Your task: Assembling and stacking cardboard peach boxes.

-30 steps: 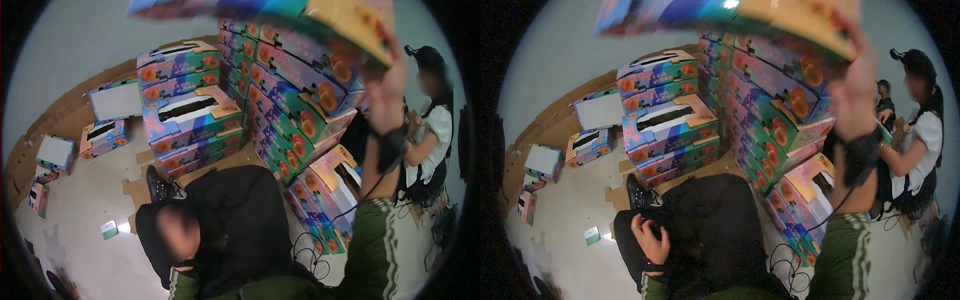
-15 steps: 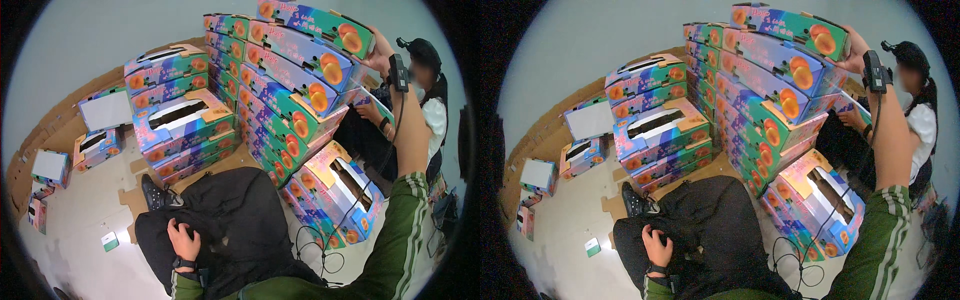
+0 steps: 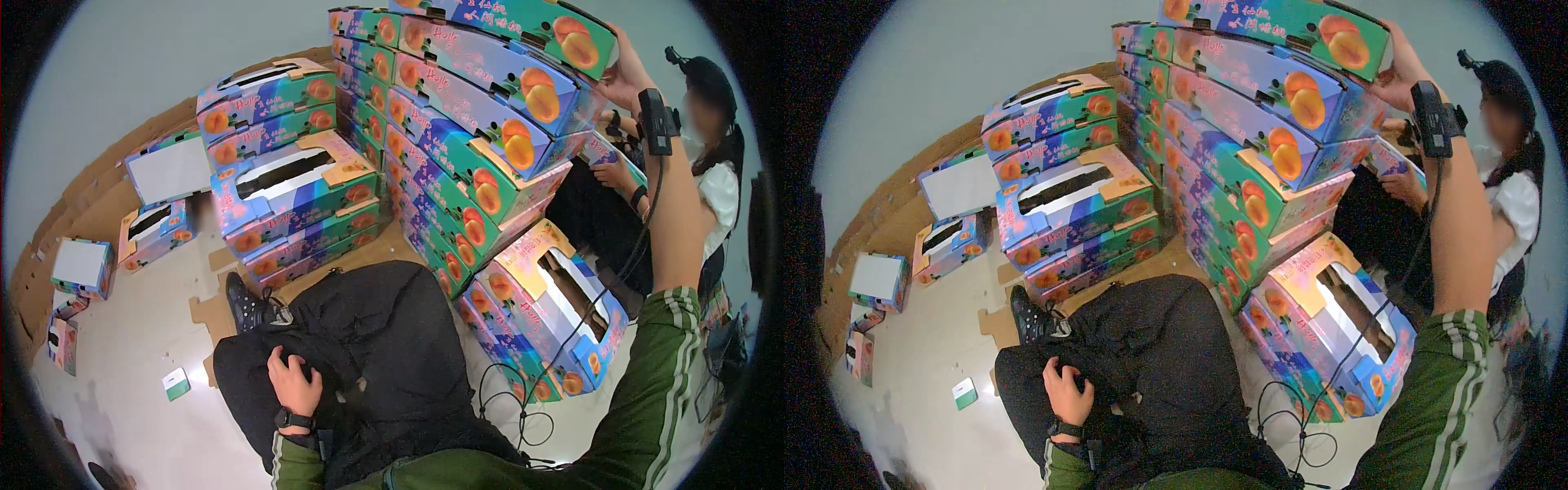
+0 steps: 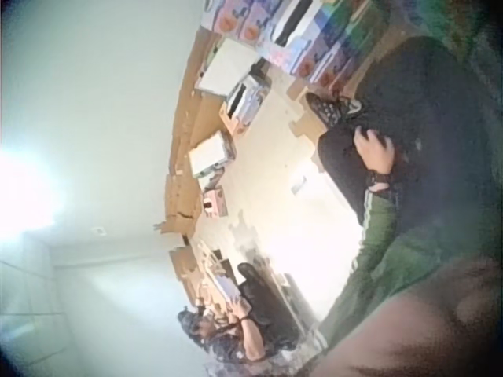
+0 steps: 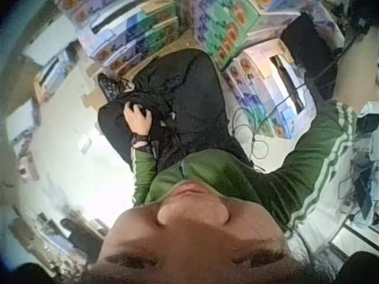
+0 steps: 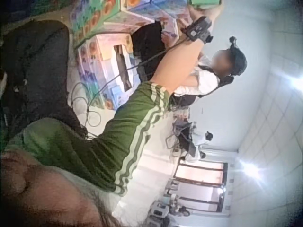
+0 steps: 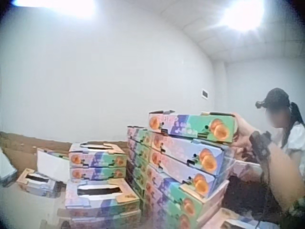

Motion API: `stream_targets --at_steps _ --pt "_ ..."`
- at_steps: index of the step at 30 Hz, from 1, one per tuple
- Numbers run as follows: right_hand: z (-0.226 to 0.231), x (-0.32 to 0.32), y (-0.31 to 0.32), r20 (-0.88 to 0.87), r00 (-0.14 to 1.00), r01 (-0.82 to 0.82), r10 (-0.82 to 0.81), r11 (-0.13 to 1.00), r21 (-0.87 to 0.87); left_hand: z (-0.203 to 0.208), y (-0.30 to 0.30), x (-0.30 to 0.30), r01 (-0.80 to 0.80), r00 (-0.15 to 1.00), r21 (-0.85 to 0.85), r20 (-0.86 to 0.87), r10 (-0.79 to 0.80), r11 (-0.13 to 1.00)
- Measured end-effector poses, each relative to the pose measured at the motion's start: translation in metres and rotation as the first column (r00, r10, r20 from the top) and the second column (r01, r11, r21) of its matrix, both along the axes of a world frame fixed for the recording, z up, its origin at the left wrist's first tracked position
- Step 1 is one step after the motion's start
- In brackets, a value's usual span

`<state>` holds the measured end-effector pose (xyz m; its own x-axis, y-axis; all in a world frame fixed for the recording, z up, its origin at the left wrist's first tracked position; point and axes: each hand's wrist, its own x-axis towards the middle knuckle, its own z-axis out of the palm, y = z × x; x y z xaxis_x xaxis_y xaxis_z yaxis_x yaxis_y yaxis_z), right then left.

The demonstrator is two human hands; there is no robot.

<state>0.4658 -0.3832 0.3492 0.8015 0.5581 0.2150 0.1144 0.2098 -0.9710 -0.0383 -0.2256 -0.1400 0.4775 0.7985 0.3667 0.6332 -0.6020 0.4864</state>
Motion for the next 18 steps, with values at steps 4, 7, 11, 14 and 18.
stream_targets --at_steps 4,7,11,14,18 --pt "0.004 0.019 0.001 -0.14 0.983 0.135 -0.119 0.984 0.114 -0.003 -0.001 0.002 0.003 1.0 0.005 -0.019 -0.003 1.0" --pt "0.006 0.024 -0.008 0.023 1.0 -0.004 0.004 1.0 0.016 -0.003 -0.001 0.004 0.002 1.0 0.015 -0.008 -0.002 1.0" --pt "-0.013 -0.013 0.005 0.096 0.978 0.167 -0.186 0.97 0.175 0.001 -0.002 0.001 -0.011 1.0 0.004 -0.021 0.011 1.0" --pt "-0.011 0.023 -0.022 0.337 0.903 0.198 -0.267 0.954 0.225 -0.001 -0.001 0.008 0.01 1.0 0.018 -0.013 -0.01 1.0" --pt "-0.031 -0.039 -0.008 0.378 0.916 0.027 -0.133 0.962 0.273 -0.001 0.0 0.002 -0.004 0.999 -0.001 -0.034 0.004 1.0"
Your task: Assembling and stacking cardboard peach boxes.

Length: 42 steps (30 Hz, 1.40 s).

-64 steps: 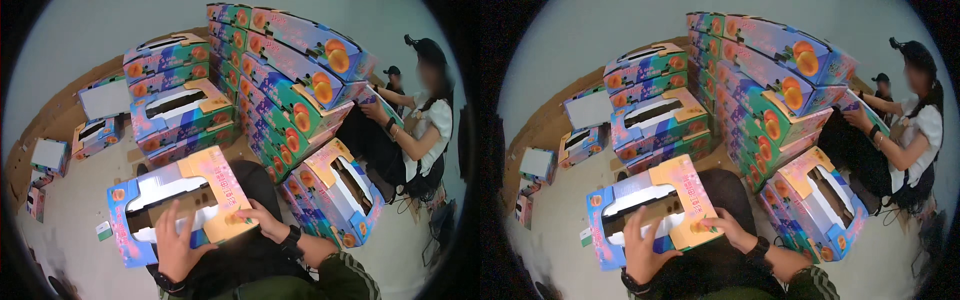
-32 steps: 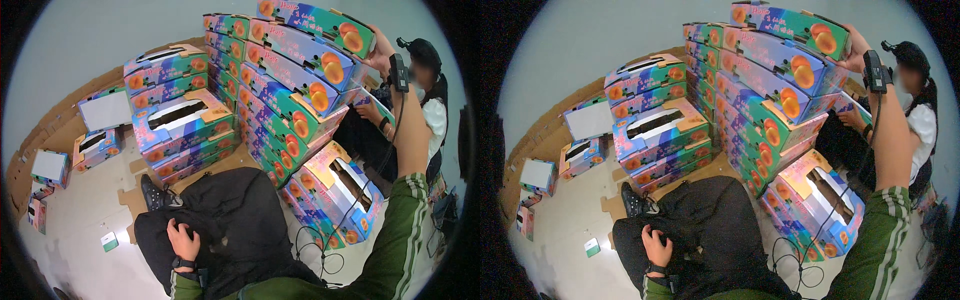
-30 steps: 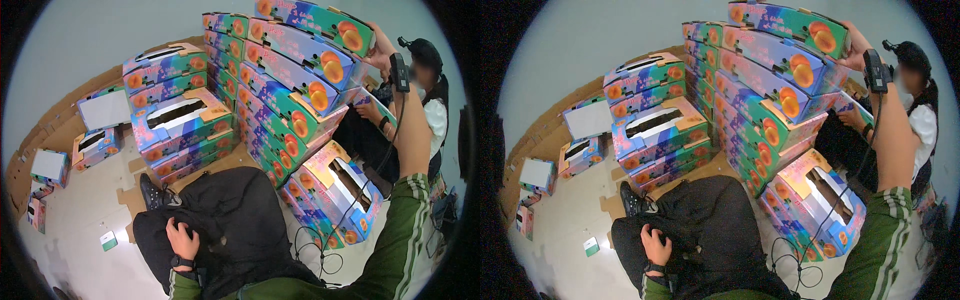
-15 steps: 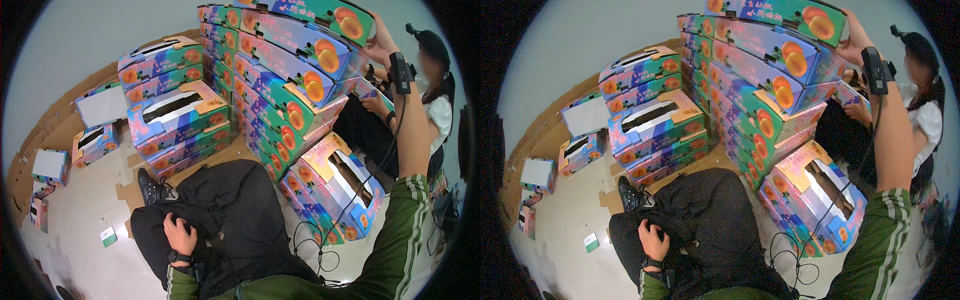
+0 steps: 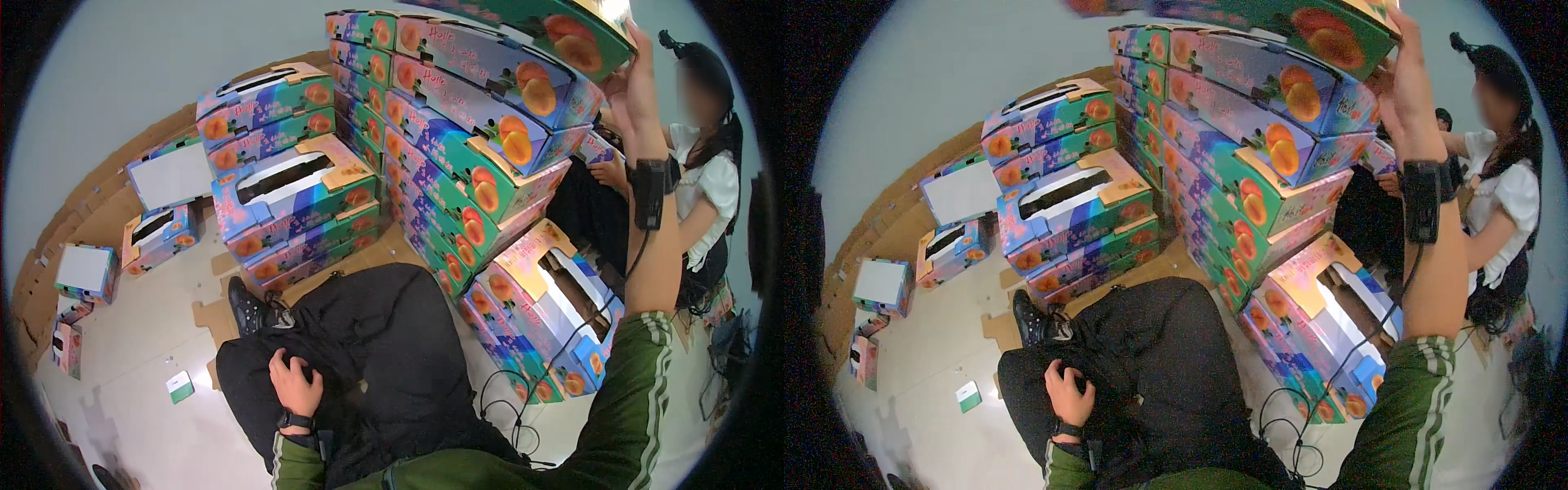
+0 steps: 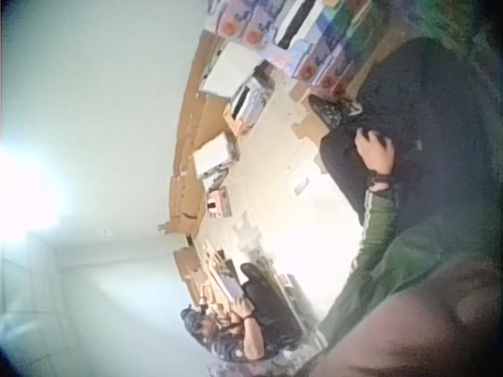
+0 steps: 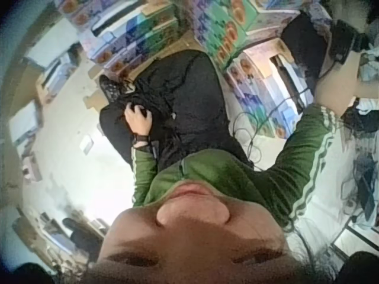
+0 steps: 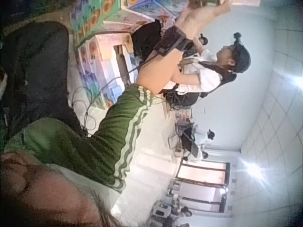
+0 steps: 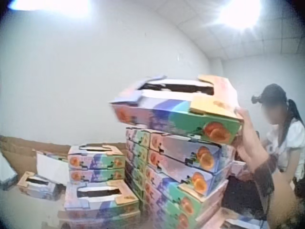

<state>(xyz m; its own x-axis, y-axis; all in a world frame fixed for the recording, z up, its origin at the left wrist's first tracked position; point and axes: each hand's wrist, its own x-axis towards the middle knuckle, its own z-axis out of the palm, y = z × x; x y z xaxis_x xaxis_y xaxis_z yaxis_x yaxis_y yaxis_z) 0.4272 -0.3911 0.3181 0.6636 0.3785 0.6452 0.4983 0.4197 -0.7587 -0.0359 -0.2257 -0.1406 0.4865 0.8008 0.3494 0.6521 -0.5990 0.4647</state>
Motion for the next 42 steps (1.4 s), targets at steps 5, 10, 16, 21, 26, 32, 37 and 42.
stream_targets --at_steps 5,10,16,21,26,32,37,42 --pt "-0.044 -0.097 0.046 -0.053 0.92 -0.39 0.389 0.921 -0.008 0.018 0.015 -0.02 0.213 0.618 -0.543 0.719 0.318 0.812" --pt "-0.132 -0.164 0.103 -0.237 0.748 -0.662 0.62 0.719 -0.212 0.055 0.03 -0.096 0.615 -0.07 -0.193 0.953 0.296 0.765" --pt "-0.248 -0.177 0.146 -0.612 0.54 -0.842 0.578 0.392 -0.372 0.088 -0.004 -0.164 0.899 0.035 -0.198 0.922 0.386 0.391" --pt "-0.284 -0.18 0.158 -0.758 0.406 -0.867 0.511 0.476 -0.144 0.015 -0.005 -0.188 -0.022 0.447 -0.506 0.766 0.462 0.862" --pt "-0.286 -0.177 0.145 -0.707 0.139 -0.824 0.693 0.477 0.305 0.044 0.024 -0.142 0.233 0.215 -0.552 0.832 0.512 0.8" --pt "-0.326 -0.201 0.136 -0.741 0.037 -0.885 0.671 0.366 0.287 0.088 0.029 -0.09 0.262 0.343 -0.555 0.818 0.462 0.789" --pt "-0.339 -0.206 0.132 -0.752 0.041 -0.911 0.658 0.334 0.242 0.084 0.035 -0.099 0.643 -0.243 -0.415 0.687 0.685 0.644" --pt "-0.356 -0.198 0.123 -0.75 0.076 -0.917 0.657 0.341 0.206 0.079 0.032 -0.11 0.599 -0.114 -0.402 0.813 0.571 0.692"
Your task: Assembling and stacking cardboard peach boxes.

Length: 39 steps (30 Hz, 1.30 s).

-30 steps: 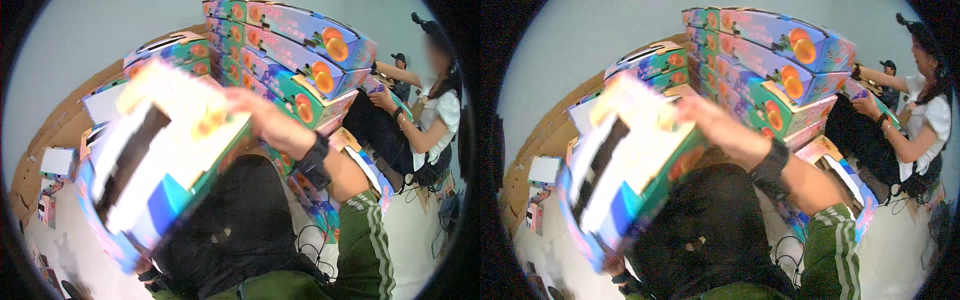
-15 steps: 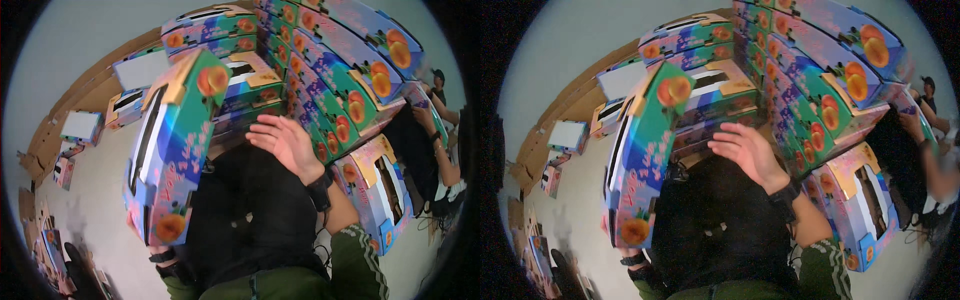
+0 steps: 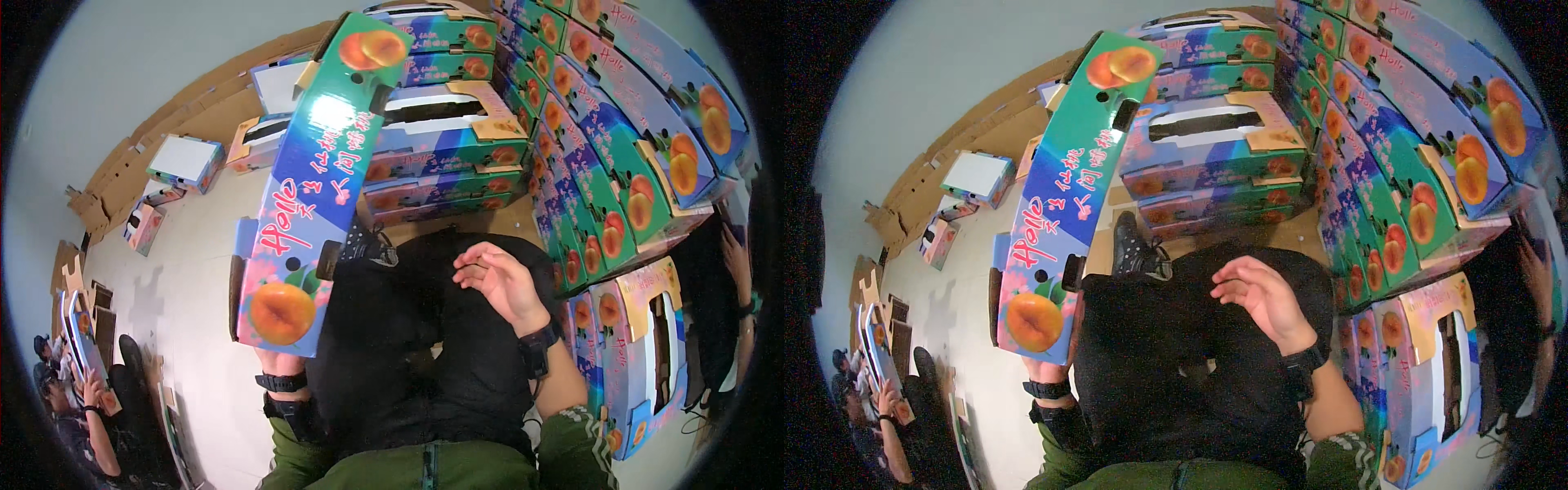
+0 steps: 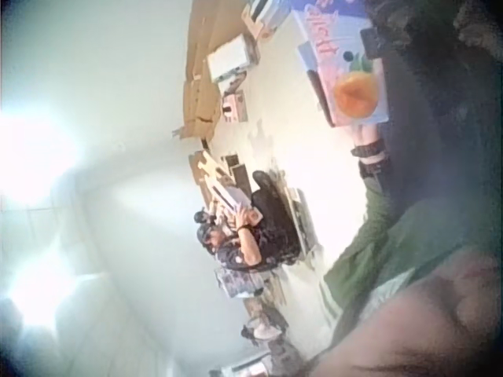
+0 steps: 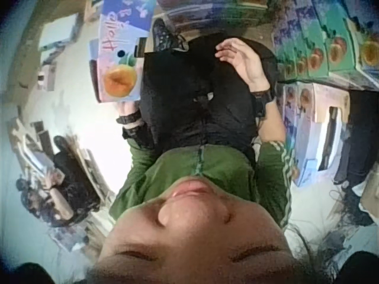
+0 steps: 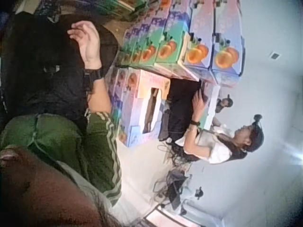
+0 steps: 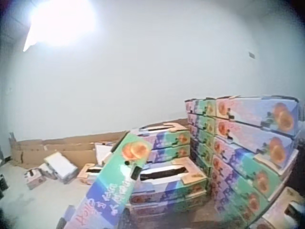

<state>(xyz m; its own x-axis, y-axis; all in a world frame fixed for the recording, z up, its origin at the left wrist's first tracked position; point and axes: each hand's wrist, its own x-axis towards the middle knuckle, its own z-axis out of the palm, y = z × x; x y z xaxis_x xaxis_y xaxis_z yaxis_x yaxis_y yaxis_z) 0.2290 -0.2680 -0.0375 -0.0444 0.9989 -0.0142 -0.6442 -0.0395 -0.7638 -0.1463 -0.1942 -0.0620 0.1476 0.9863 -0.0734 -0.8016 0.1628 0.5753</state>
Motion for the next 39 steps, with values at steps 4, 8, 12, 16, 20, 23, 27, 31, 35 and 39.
stream_targets --at_steps 4,8,12,16,20,23,27,31,35,39 --pt "-0.02 -0.006 -0.004 0.047 0.998 -0.045 0.046 0.999 -0.012 0.028 -0.011 0.018 -0.021 0.997 -0.008 0.081 0.021 1.0" --pt "-0.026 -0.031 -0.023 0.062 0.982 -0.181 0.18 0.983 0.007 0.049 -0.032 0.065 -0.019 0.97 0.018 0.244 0.014 1.0" --pt "-0.006 -0.081 -0.036 0.001 0.991 -0.131 0.134 0.969 0.209 0.027 -0.061 0.117 -0.11 0.987 0.111 0.13 0.096 0.988" --pt "-0.019 -0.07 -0.028 0.122 0.946 0.314 -0.299 0.94 -0.133 -0.004 -0.093 0.157 -0.035 0.959 0.114 -0.276 0.066 0.993" --pt "-0.011 -0.026 -0.03 0.278 0.883 0.433 -0.379 0.885 -0.17 -0.029 -0.082 0.134 0.365 0.929 -0.095 -0.029 -0.369 0.926" --pt "-0.032 -0.026 -0.03 0.251 0.866 0.477 -0.432 0.864 -0.161 -0.028 -0.076 0.117 0.278 0.947 0.136 0.129 -0.296 0.951" --pt "-0.046 0.007 -0.022 0.06 0.763 0.644 -0.644 0.747 -0.164 -0.003 -0.043 0.088 0.356 0.929 0.322 -0.024 -0.369 0.877" --pt "-0.03 0.018 -0.026 0.004 0.734 0.664 -0.679 0.717 -0.211 -0.005 -0.02 0.096 0.5 0.847 0.194 -0.314 -0.429 0.844" --pt "-0.036 0.025 -0.029 -0.044 0.708 0.697 -0.704 0.708 -0.115 -0.011 -0.002 0.132 0.565 0.698 0.034 -0.553 -0.455 0.825" --pt "-0.046 0.022 -0.052 0.019 0.878 0.477 -0.477 0.879 0.017 0.001 -0.017 0.169 0.629 0.703 -0.047 -0.392 -0.593 0.776"
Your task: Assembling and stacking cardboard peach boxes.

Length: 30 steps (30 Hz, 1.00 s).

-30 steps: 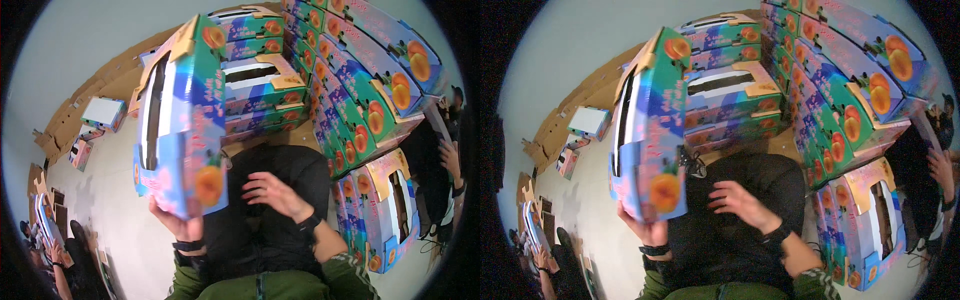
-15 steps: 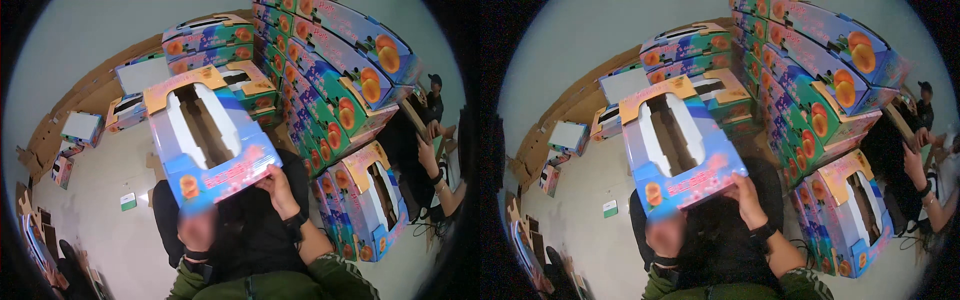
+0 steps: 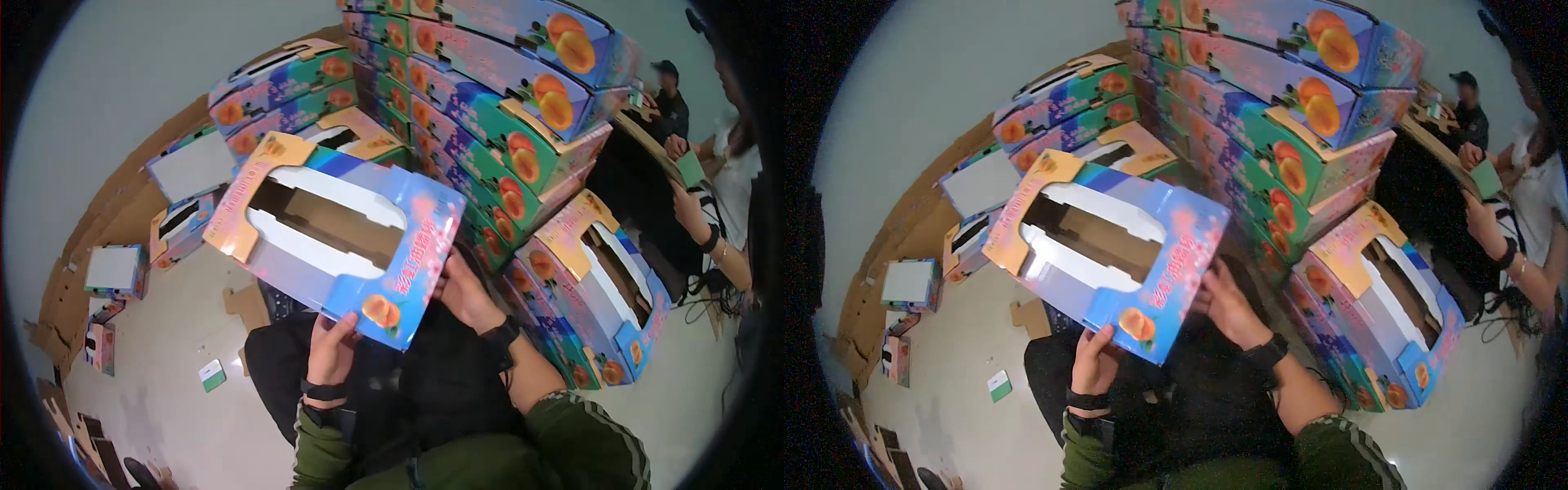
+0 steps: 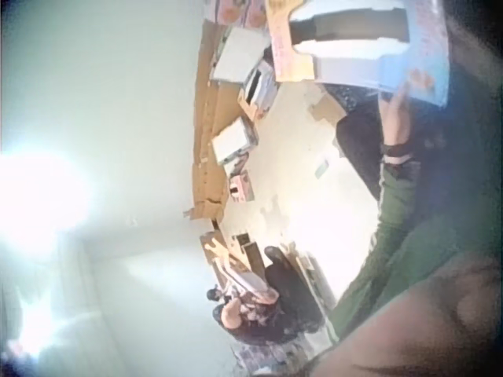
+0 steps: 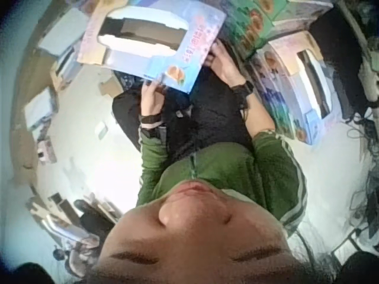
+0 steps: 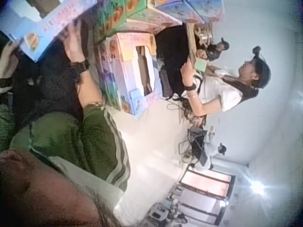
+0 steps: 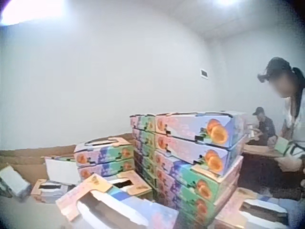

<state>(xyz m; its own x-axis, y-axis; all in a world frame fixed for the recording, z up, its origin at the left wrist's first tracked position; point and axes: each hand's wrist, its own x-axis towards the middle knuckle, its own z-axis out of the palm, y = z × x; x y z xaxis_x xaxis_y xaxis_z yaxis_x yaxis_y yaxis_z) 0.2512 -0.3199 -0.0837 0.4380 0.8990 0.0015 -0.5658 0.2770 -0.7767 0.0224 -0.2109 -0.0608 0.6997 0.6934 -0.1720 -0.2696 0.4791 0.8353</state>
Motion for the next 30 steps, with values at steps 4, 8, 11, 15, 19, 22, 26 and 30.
stream_targets --at_steps 4,8,11,15,19,22,26,30 --pt "0.008 -0.038 -0.018 0.007 0.979 -0.198 0.206 0.948 -0.249 0.003 -0.016 0.032 -0.236 0.969 -0.103 0.052 0.242 0.966" --pt "0.01 -0.042 -0.008 -0.269 0.946 -0.233 0.183 0.958 -0.167 0.001 -0.023 0.049 -0.355 0.923 -0.036 0.144 0.356 0.934" --pt "0.029 -0.032 0.0 -0.048 0.995 -0.098 0.09 0.971 -0.218 0.003 -0.021 0.052 -0.346 0.928 0.0 0.145 0.343 0.938" --pt "0.04 0.006 0.008 0.012 0.997 -0.066 0.071 0.969 -0.238 -0.006 -0.018 0.043 -0.22 0.927 0.232 0.351 0.13 0.947" --pt "0.094 0.041 0.026 -0.058 0.996 -0.079 0.07 0.986 -0.149 0.017 0.005 0.039 -0.022 0.969 0.447 0.23 -0.091 0.895" --pt "0.131 0.057 0.043 0.019 0.999 -0.027 0.028 0.997 -0.078 0.033 0.02 0.034 -0.049 0.976 0.418 0.211 -0.045 0.907" --pt "0.147 0.072 0.058 0.106 0.994 0.037 -0.019 0.985 -0.169 0.037 0.043 0.01 -0.154 0.976 0.505 0.209 0.052 0.85" --pt "0.139 0.063 0.05 0.294 0.953 0.122 -0.069 0.979 -0.165 0.034 0.052 -0.022 -0.322 0.947 0.563 0.189 0.261 0.761"
